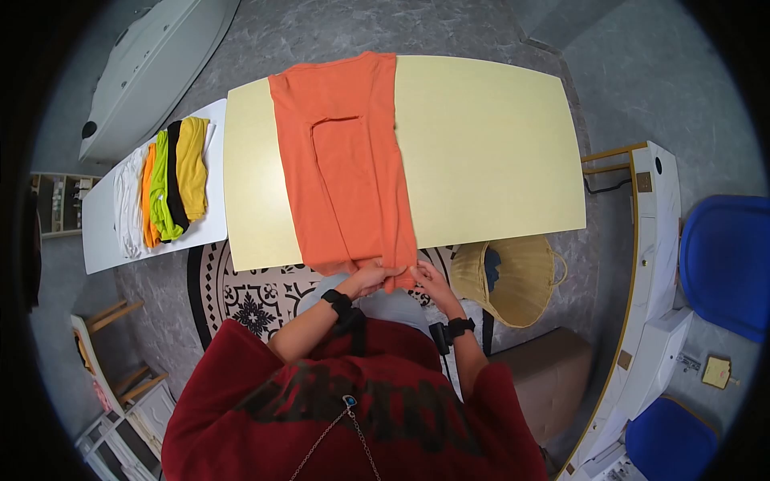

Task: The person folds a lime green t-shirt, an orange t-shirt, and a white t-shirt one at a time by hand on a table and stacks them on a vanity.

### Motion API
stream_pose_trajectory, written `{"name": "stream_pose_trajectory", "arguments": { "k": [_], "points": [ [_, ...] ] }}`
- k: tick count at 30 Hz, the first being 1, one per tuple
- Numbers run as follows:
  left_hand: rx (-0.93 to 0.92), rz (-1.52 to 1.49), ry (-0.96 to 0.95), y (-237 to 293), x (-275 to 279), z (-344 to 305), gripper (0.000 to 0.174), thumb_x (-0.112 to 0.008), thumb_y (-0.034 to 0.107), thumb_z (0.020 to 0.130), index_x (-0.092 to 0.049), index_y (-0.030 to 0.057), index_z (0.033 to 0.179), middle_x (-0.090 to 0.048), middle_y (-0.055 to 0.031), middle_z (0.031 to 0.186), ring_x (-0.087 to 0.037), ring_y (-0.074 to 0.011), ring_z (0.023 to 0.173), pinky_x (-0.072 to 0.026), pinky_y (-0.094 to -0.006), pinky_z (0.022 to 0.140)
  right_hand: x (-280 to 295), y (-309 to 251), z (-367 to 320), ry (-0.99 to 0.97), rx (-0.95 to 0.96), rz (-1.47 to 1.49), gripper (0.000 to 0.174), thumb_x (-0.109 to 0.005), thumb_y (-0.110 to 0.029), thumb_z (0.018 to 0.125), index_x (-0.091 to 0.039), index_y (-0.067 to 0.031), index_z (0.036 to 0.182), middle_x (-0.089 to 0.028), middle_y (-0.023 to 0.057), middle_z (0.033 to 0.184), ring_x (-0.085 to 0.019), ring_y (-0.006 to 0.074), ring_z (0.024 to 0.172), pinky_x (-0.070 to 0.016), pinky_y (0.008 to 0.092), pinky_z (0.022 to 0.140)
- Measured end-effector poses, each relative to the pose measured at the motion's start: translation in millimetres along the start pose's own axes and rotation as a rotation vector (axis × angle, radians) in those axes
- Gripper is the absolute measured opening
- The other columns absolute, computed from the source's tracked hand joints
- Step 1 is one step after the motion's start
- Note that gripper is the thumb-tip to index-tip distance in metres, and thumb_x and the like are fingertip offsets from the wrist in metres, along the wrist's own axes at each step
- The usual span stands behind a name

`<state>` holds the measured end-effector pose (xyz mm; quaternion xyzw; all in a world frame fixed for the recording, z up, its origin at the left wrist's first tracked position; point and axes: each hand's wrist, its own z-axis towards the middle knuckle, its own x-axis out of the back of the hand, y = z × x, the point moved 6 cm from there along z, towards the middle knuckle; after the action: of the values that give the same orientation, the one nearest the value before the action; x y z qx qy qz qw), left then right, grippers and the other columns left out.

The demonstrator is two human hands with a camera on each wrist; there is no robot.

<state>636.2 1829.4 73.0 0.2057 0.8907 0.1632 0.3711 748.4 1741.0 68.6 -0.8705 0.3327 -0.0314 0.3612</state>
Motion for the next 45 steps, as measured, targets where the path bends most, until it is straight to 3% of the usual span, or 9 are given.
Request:
{"name": "stream_pose_trajectory", "arguments": {
  "k": [9, 15, 22, 25, 27, 33, 35, 40, 45],
  "points": [
    [0.049, 0.124, 0.133, -13.3, 29.2, 8.4, 0.036, -0.041, 0.045, 0.087, -0.056, 0.0122, 0.093, -0.059, 0.0021, 0.085, -0.053, -0.0090, 0.069, -0.0434, -0.0238, 0.061, 13.1, 21.0, 13.6, -0.109, -0.102, 0.032, 0.010, -0.056, -0.016, 0.083, -0.051, -0.0086, 0.081, -0.053, -0.0030, 0.076, -0.050, 0.0053, 0.067, -0.0449, 0.0225, 0.061],
    [0.084, 0.301, 0.207, -27.7, 46.3, 16.6, 0.023, -0.046, 0.034, 0.088, -0.057, 0.0146, 0.088, -0.057, 0.0021, 0.083, -0.053, -0.0102, 0.073, -0.0446, -0.0272, 0.064, 19.6, 25.4, 17.1, -0.063, -0.149, -0.059, 0.004, -0.056, -0.012, 0.082, -0.053, -0.0111, 0.083, -0.057, -0.0022, 0.080, -0.053, 0.0071, 0.071, -0.0436, 0.0208, 0.060],
    [0.021, 0.512, 0.267, -39.1, 74.2, 32.1, 0.022, -0.050, 0.027, 0.081, -0.061, 0.0085, 0.080, -0.060, -0.0027, 0.070, -0.054, -0.0152, 0.058, -0.0451, -0.0283, 0.054, 14.3, 23.7, 37.5, -0.008, 0.063, -0.416, 0.053, -0.067, -0.015, 0.072, -0.040, -0.0072, 0.117, -0.048, 0.0091, 0.115, -0.052, 0.0147, 0.093, -0.0435, 0.0265, 0.069],
    [-0.199, 1.057, 0.276, -34.1, 85.6, 27.5, 0.030, -0.053, 0.031, 0.077, -0.061, 0.0048, 0.089, -0.063, -0.0123, 0.080, -0.059, -0.0265, 0.067, -0.0473, -0.0328, 0.062, -4.1, 14.0, 38.7, -0.018, 0.072, -0.429, 0.067, -0.070, -0.016, 0.069, -0.033, -0.0062, 0.123, -0.043, 0.0113, 0.121, -0.048, 0.0167, 0.101, -0.0424, 0.0279, 0.076],
    [0.013, 1.271, 0.358, -35.2, 101.8, -1.1, 0.046, -0.061, 0.030, 0.074, -0.054, -0.0013, 0.106, -0.061, -0.0158, 0.095, -0.059, -0.0278, 0.080, -0.0463, -0.0294, 0.074, -12.5, 8.5, 40.3, -0.039, 0.056, -0.436, 0.069, -0.072, -0.016, 0.068, -0.032, -0.0055, 0.124, -0.041, 0.0123, 0.122, -0.046, 0.0176, 0.105, -0.0414, 0.0288, 0.081],
    [0.069, 0.456, 0.691, -46.8, 169.3, -89.8, 0.078, -0.072, 0.028, 0.063, -0.033, -0.0062, 0.122, -0.051, -0.0187, 0.113, -0.050, -0.0258, 0.103, -0.0414, -0.0333, 0.085, -16.0, 14.6, 65.9, -0.086, 0.208, -0.293, 0.037, -0.069, -0.012, 0.072, -0.052, -0.0014, 0.103, -0.057, 0.0072, 0.102, -0.053, 0.0125, 0.094, -0.0405, 0.0244, 0.080],
    [-0.373, 0.433, 0.778, -37.9, 192.0, -93.5, 0.075, -0.075, 0.020, 0.062, -0.034, 0.0009, 0.122, -0.046, -0.0154, 0.118, -0.045, -0.0238, 0.107, -0.0387, -0.0326, 0.087, -16.5, 9.3, 62.8, -0.057, 0.161, -0.324, 0.022, -0.066, -0.011, 0.074, -0.059, -0.0007, 0.092, -0.061, 0.0047, 0.088, -0.056, 0.0108, 0.083, -0.0420, 0.0237, 0.077],
    [-0.434, 0.724, 0.642, -19.5, 181.8, -85.9, 0.058, -0.073, 0.017, 0.065, -0.047, 0.0087, 0.116, -0.047, -0.0106, 0.113, -0.045, -0.0215, 0.103, -0.0379, -0.0301, 0.086, -18.0, 8.0, 54.2, -0.146, 0.091, -0.344, 0.020, -0.058, -0.010, 0.077, -0.058, 0.0001, 0.095, -0.061, 0.0050, 0.090, -0.056, 0.0105, 0.081, -0.0433, 0.0231, 0.074],
    [-0.257, 0.200, 0.360, -16.6, 150.8, -99.2, 0.043, -0.067, 0.014, 0.073, -0.050, 0.0017, 0.110, -0.056, -0.0070, 0.102, -0.054, -0.0143, 0.089, -0.0429, -0.0270, 0.077, -26.0, 10.2, 26.0, -0.350, -0.123, -0.127, 0.028, -0.053, -0.009, 0.081, -0.051, 0.0011, 0.107, -0.058, 0.0070, 0.100, -0.056, 0.0124, 0.088, -0.0454, 0.0265, 0.077]
  ]
}}
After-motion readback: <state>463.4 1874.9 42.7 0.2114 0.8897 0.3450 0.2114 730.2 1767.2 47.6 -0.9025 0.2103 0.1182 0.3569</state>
